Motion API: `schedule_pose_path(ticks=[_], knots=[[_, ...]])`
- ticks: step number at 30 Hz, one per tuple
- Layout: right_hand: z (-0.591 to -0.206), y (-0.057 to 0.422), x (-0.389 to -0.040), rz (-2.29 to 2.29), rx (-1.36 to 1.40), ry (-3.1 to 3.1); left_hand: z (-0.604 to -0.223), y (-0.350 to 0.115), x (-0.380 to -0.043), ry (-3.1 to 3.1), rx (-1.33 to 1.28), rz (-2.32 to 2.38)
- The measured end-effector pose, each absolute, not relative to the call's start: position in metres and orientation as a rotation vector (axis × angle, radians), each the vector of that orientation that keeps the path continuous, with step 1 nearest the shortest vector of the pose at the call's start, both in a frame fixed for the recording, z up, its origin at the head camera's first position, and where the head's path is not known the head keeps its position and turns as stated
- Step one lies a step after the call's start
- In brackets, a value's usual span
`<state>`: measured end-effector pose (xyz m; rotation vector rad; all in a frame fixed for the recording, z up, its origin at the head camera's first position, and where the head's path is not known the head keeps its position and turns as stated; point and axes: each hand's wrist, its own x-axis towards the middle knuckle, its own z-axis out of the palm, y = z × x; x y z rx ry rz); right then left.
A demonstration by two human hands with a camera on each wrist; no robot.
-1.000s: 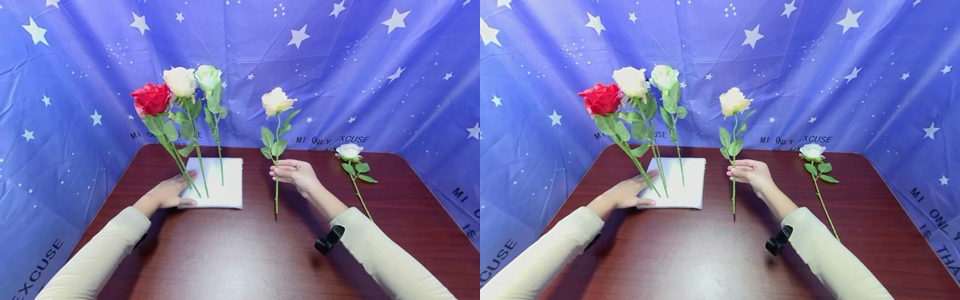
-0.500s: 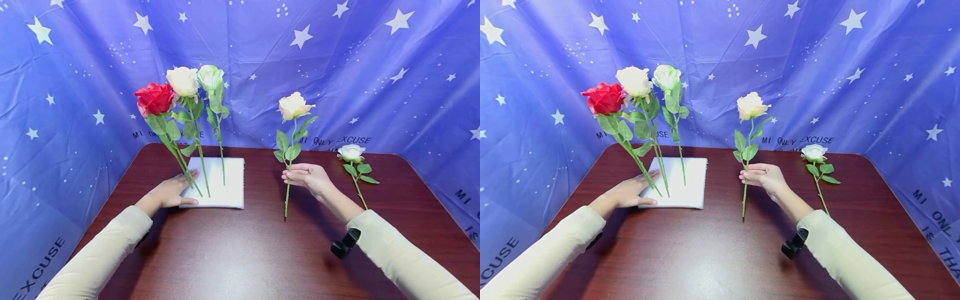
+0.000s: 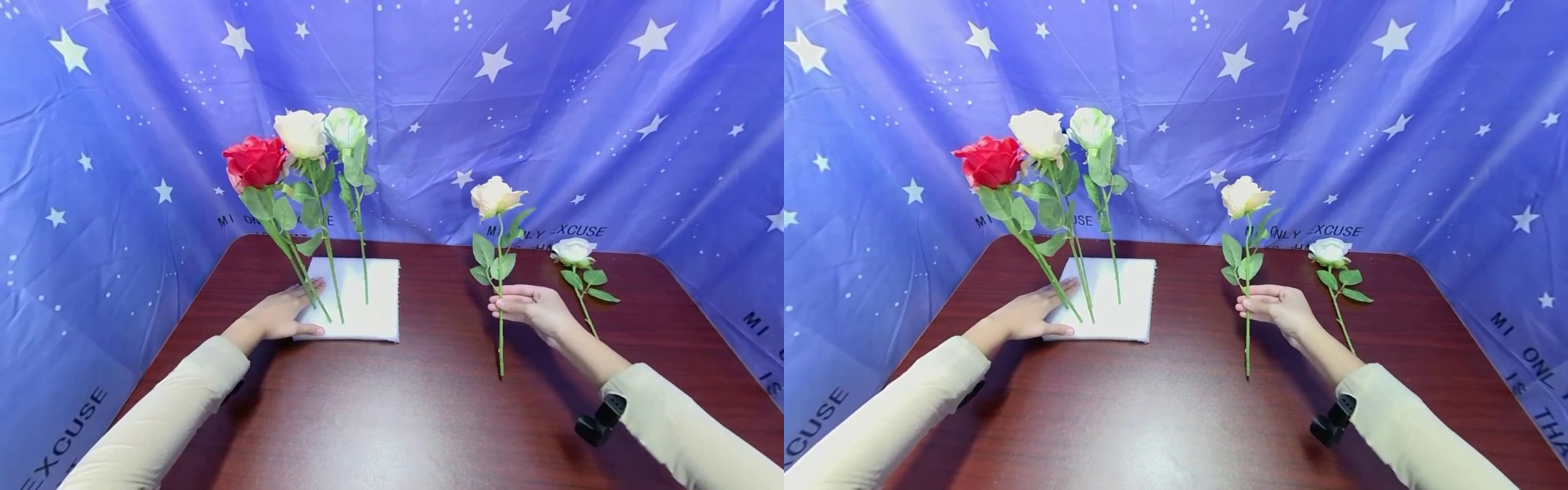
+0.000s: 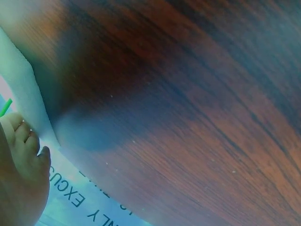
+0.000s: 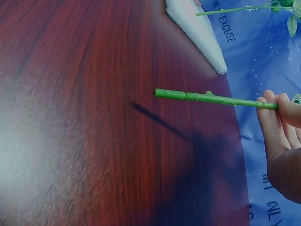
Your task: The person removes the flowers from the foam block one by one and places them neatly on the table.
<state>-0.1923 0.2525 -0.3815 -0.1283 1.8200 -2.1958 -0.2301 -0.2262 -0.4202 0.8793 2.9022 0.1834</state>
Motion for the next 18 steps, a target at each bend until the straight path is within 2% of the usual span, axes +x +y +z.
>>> schedule_pose_path(ticks=[18], knots=[[-0.388,0.284,-0.184,-2.169,-0.227,1.833,-0.419,-0.226,-0.229,2.905,0.895,0.195]])
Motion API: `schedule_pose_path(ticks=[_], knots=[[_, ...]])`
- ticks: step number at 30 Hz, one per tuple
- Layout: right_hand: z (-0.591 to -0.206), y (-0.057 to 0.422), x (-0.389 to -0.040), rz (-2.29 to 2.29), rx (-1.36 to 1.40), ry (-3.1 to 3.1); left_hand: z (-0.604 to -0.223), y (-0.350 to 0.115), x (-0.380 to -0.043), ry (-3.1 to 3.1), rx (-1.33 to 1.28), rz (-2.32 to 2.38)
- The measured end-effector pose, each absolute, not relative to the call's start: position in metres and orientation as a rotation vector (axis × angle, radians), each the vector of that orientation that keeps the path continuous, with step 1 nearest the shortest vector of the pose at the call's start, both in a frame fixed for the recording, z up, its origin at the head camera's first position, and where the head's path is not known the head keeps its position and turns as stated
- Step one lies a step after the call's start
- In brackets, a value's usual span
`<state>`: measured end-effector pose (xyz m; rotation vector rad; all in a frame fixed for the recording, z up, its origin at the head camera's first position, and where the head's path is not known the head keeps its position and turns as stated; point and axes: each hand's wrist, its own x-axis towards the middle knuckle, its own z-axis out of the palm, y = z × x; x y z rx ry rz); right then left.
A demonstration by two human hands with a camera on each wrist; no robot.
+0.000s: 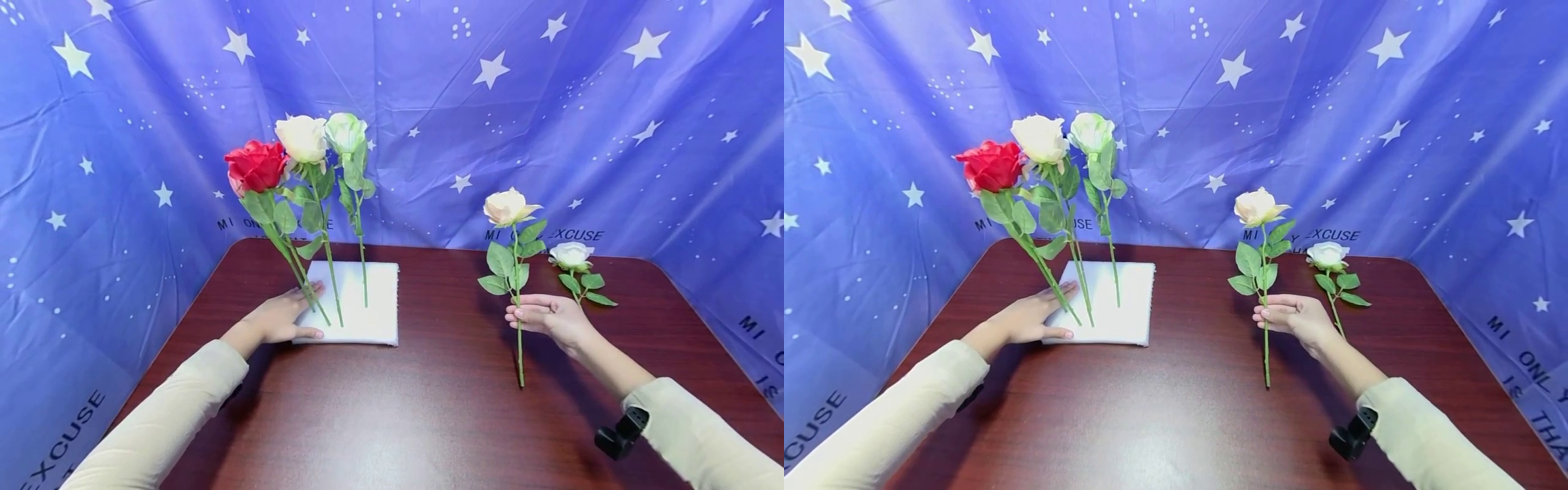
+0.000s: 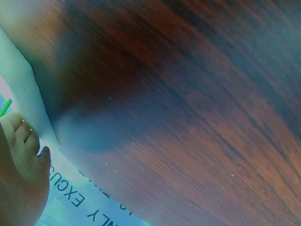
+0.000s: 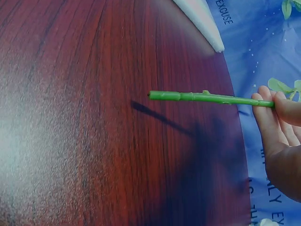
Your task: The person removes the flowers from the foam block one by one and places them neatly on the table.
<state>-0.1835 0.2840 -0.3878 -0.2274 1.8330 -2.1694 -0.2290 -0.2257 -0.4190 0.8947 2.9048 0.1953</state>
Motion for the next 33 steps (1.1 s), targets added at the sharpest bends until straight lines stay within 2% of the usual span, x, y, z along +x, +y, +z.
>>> schedule_pose_path(ticks=[21,33], knots=[[-0.39,0.308,-0.179,-2.145,-0.203,1.855,-0.421,-0.226,-0.231,2.903,0.897,0.177],[-0.393,0.317,-0.179,-1.998,0.016,2.019,-0.421,-0.227,-0.231,2.901,0.879,0.198]])
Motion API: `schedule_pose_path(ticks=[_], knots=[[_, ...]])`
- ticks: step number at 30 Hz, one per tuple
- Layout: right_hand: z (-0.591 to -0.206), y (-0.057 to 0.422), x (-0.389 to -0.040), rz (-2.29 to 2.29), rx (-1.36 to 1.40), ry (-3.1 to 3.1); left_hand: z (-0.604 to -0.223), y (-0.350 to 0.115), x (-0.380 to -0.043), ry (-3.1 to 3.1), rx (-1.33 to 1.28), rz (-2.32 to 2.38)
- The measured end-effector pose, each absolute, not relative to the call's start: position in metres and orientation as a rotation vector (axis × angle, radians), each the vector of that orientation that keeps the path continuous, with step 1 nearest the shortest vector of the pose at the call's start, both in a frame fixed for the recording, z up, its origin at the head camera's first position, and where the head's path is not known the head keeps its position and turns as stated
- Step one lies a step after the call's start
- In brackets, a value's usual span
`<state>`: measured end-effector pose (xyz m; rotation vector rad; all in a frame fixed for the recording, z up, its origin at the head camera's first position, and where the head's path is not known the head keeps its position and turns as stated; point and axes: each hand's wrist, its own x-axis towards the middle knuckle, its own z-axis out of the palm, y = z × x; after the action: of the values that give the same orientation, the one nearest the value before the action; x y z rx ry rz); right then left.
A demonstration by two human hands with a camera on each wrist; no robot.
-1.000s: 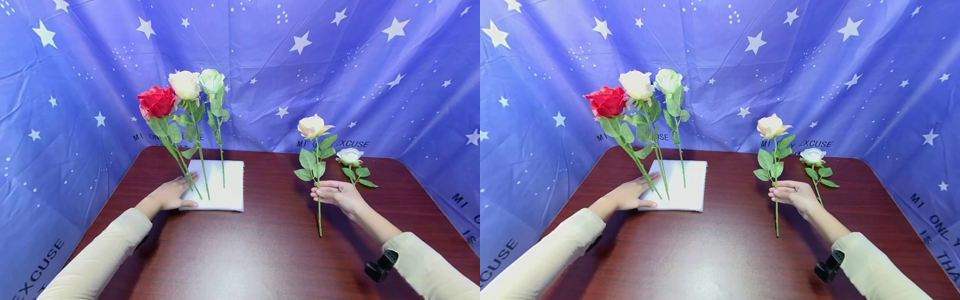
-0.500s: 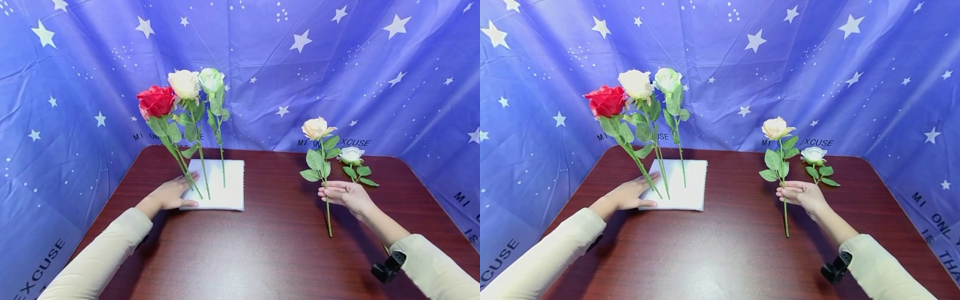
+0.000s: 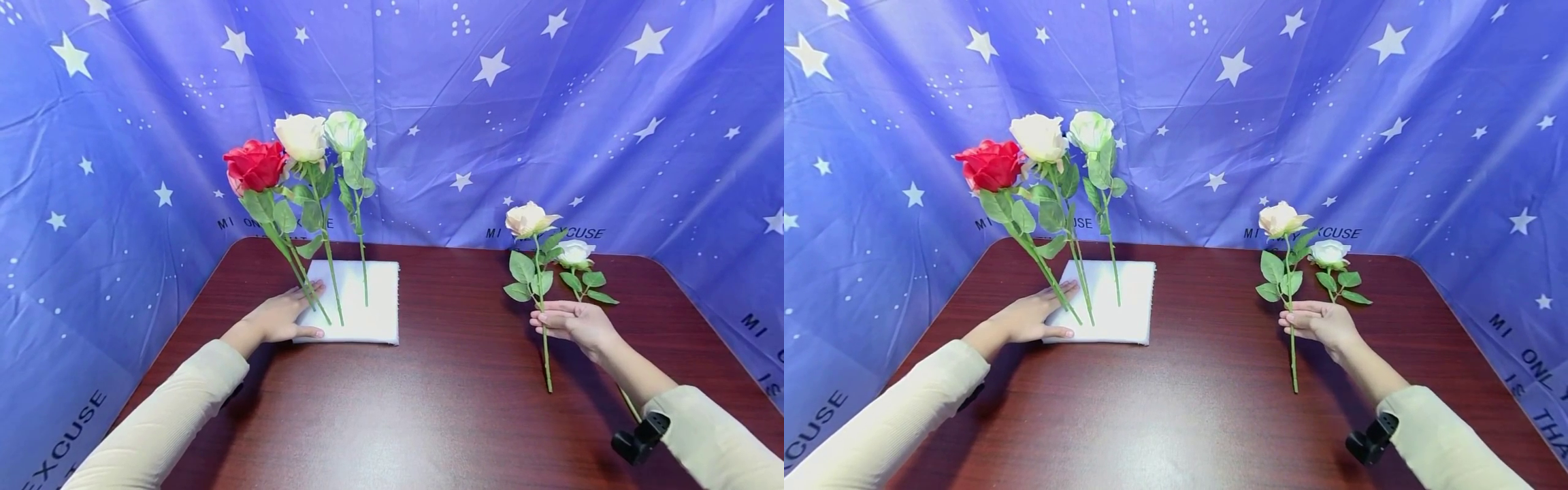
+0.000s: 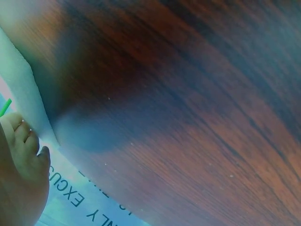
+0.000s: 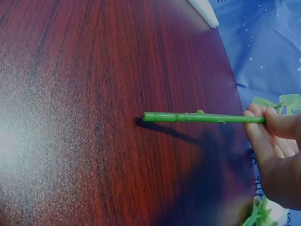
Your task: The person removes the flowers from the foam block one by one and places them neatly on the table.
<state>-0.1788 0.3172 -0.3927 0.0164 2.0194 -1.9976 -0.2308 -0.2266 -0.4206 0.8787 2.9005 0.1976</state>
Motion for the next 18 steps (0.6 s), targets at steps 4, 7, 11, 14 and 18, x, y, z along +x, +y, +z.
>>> schedule_pose_path(ticks=[4,7,11,14,18], knots=[[-0.395,0.322,-0.18,-1.969,0.058,2.011,-0.421,-0.227,-0.23,2.902,0.872,0.196],[-0.395,0.328,-0.178,-1.969,0.092,1.973,-0.421,-0.226,-0.23,2.904,0.871,0.194],[-0.395,0.336,-0.177,-1.978,0.121,1.913,-0.419,-0.225,-0.228,2.907,0.887,0.189],[-0.396,0.34,-0.177,-2.001,0.14,1.87,-0.418,-0.224,-0.228,2.911,0.897,0.184],[-0.397,0.346,-0.178,-2.028,0.166,1.803,-0.418,-0.225,-0.228,2.916,0.897,0.182]])
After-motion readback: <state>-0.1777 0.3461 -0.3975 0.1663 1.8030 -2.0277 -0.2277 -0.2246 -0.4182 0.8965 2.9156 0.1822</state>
